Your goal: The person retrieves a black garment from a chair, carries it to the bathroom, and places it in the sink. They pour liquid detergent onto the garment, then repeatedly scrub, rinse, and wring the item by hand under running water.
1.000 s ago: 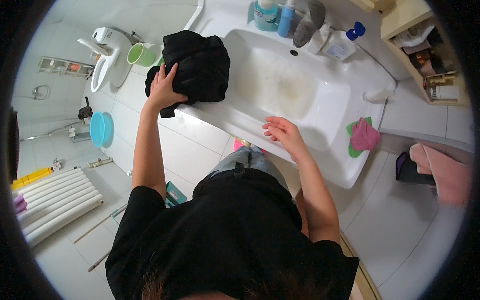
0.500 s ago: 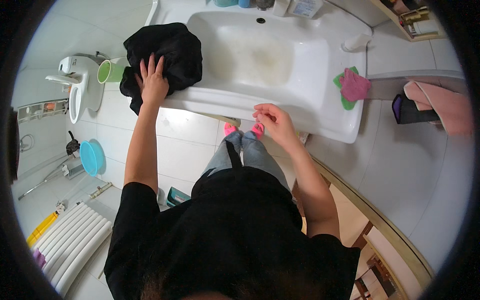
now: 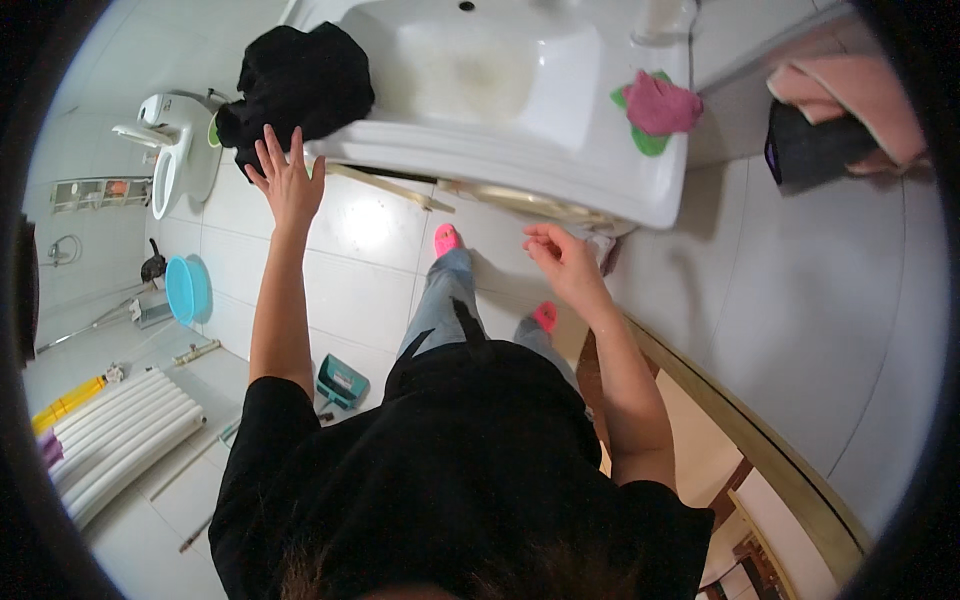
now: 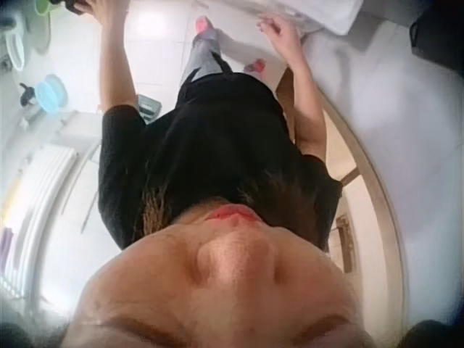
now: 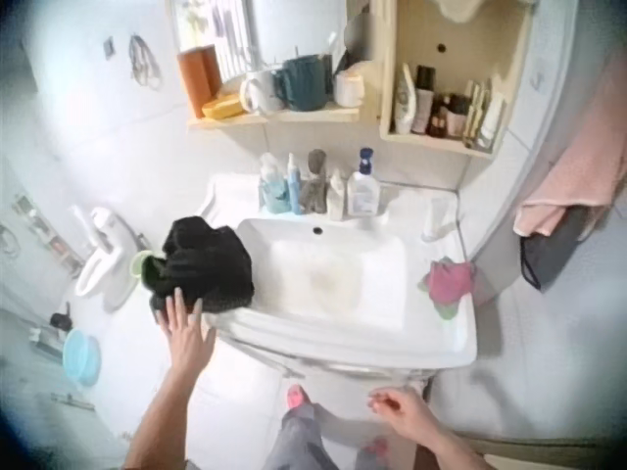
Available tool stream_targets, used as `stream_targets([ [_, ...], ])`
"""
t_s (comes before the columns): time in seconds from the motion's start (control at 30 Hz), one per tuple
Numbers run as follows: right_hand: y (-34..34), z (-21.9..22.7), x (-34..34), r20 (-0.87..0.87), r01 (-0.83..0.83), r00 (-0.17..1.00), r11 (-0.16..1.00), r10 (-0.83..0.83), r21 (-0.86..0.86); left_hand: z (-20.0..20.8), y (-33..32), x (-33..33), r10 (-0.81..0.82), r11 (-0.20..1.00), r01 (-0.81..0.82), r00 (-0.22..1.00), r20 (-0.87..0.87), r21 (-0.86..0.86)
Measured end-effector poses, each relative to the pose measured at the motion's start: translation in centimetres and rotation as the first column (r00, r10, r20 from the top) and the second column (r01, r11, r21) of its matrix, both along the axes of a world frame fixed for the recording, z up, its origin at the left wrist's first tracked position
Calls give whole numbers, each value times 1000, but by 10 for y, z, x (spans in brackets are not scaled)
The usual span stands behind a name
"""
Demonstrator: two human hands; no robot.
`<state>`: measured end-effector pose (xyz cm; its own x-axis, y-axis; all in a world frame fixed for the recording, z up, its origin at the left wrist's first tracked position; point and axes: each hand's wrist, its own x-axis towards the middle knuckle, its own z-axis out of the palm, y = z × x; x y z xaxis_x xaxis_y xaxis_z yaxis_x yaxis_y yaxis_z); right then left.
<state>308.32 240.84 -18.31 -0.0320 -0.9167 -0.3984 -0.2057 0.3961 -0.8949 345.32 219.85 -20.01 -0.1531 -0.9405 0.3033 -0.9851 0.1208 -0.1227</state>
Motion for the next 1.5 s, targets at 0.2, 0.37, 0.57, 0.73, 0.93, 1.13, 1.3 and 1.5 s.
stream_targets([
  [0.2,112,-133,-101,17,11,1000,980,-15,200,-50,154,-100,-150,964,180,976,-159,195],
  [0.37,177,-188,-132,-70,136,991,789,-118,599,-124,303,-141,-131,752,268,956,-262,602],
  [0.57,190,-288,-141,-179,0,971,750,158,662,-212,436,-138,86,444,171,969,-232,880],
  [0.73,145,-368,-114,-156,-122,952,794,263,596,-282,496,-131,241,349,53,960,-145,935],
  [0.93,113,-503,-133,-495,-26,823,891,277,454,-343,523,-147,283,439,142,915,-286,887],
  [1.13,67,-564,-125,-807,-236,227,835,545,498,-358,525,-151,350,398,147,889,-297,906],
  [1.3,42,-609,-109,-736,-251,-7,711,677,657,-368,544,-158,399,310,155,874,-277,938],
  [1.5,35,-620,-109,-781,-339,-87,718,619,607,-369,533,-151,382,253,178,885,-267,951],
])
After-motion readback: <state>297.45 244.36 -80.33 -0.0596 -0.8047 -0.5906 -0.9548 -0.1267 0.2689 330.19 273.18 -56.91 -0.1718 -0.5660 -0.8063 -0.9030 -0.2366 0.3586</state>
